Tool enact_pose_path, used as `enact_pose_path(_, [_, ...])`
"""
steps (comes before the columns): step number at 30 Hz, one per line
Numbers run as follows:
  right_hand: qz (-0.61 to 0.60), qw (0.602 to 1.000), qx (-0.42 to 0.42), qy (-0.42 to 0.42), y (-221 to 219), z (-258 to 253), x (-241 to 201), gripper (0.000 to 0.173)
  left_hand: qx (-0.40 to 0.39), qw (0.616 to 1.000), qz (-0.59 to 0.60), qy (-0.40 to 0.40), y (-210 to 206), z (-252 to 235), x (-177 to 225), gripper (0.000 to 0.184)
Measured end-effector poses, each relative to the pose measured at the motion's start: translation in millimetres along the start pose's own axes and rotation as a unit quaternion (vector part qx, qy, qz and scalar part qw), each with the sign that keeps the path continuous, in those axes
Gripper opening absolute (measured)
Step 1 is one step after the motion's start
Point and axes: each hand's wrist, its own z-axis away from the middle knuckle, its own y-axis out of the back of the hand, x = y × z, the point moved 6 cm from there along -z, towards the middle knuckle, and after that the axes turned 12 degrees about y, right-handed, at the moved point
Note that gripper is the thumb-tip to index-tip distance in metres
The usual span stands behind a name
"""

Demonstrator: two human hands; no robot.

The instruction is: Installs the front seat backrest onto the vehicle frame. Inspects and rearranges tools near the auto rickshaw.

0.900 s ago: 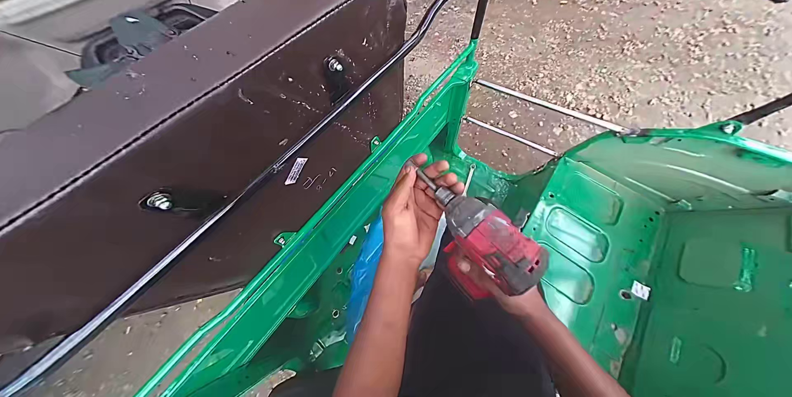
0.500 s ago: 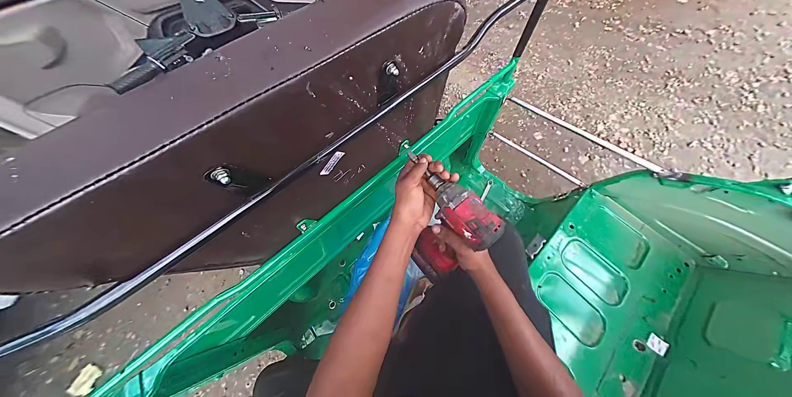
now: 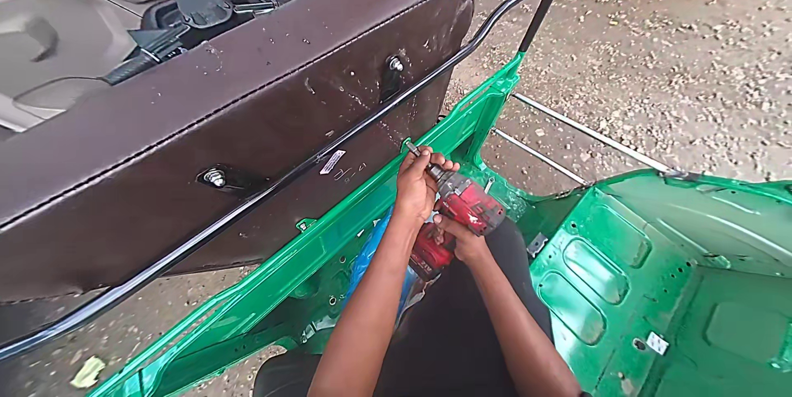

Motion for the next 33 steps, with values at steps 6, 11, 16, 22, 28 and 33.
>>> enact_pose_path(6, [0.000, 1.000, -0.005, 0.013, -6, -9, 7, 0.014, -0.005, 1.000, -0.026, 0.003, 2, -3, 8, 0.019])
enact_pose_path(11, [-0.016, 1.000, -0.004, 0.003, -9, -10, 8, 0.013, -0.003, 1.000, -0.022, -0.005, 2, -3, 6, 0.018])
enact_pose_path(16, [-0.034, 0.999, 0.005, -0.002, -16, -8, 7, 0.009, 0.006, 1.000, -0.021, -0.003, 3, -2, 7, 0.018])
enact_pose_path(22, [-0.038, 0.999, 0.022, -0.013, -14, -8, 10, 0.012, 0.016, 1.000, -0.023, -0.008, 4, -1, 7, 0.018])
enact_pose_path(28, [0.043, 0.999, 0.026, 0.013, -15, -7, 5, 0.013, 0.033, 0.999, -0.005, -0.003, 1, 0, 8, 0.019])
enact_pose_path(33, [0.137, 0.989, 0.028, 0.042, 0, -1, -2, 0.022, 0.030, 1.000, 0.006, 0.000, 0, 2, 1, 0.018])
